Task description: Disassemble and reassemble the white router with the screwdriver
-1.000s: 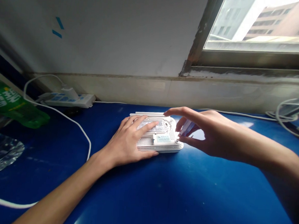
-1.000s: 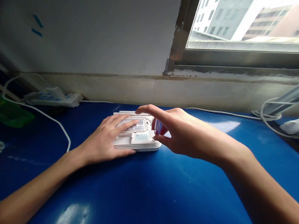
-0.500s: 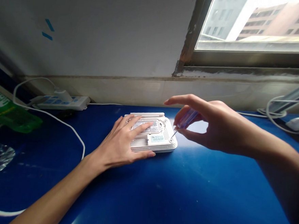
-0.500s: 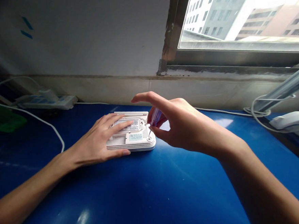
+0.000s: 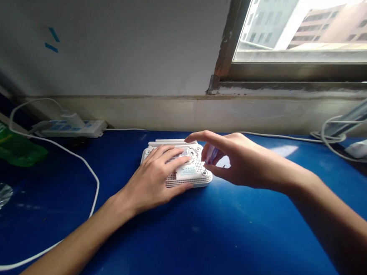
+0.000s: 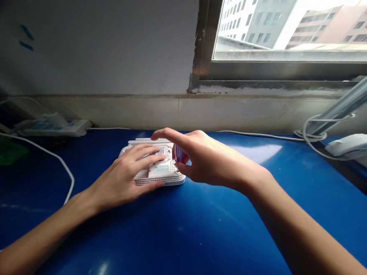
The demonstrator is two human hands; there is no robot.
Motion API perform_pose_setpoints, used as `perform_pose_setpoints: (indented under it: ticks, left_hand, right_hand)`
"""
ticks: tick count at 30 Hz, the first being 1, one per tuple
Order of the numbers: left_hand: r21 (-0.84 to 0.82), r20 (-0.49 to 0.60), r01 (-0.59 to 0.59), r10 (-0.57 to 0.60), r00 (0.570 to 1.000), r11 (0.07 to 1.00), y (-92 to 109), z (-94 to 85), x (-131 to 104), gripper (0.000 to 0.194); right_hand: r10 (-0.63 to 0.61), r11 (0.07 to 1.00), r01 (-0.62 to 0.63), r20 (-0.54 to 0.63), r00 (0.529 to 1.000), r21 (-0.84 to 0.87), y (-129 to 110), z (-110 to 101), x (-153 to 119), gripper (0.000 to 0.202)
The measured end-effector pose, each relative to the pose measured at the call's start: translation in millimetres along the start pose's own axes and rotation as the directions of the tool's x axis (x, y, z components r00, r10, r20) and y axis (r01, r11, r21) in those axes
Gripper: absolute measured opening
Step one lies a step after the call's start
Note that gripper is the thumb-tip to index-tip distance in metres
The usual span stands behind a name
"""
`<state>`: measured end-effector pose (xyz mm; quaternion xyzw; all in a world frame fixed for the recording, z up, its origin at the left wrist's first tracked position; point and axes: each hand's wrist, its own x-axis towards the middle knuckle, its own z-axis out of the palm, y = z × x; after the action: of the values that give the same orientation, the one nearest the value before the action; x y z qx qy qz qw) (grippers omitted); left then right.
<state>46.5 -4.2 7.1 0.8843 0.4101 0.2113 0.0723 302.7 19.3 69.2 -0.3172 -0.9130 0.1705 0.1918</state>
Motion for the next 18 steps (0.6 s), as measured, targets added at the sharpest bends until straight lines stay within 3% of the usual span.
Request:
perform_pose_setpoints:
  ticks: [14,18]
  left_hand:
    - [0.021,0.028,0.014,-0.014,1.0,1.0,-0.4,1.0,-2.2,0.057]
    - [0.024,0.02,0.003,-0.004,1.0,1.0,-0.7,1.9,-2.2,0.058]
  right_hand:
    - [-0.011,1.0,0.012,-0.115,0.993,0.009,-6.9,-20.9,-4.2,0.063]
    - [0.003,1.0,-0.003,-0.062,0.998,-0.005,-4.4,-13.2,-3.1,0.066]
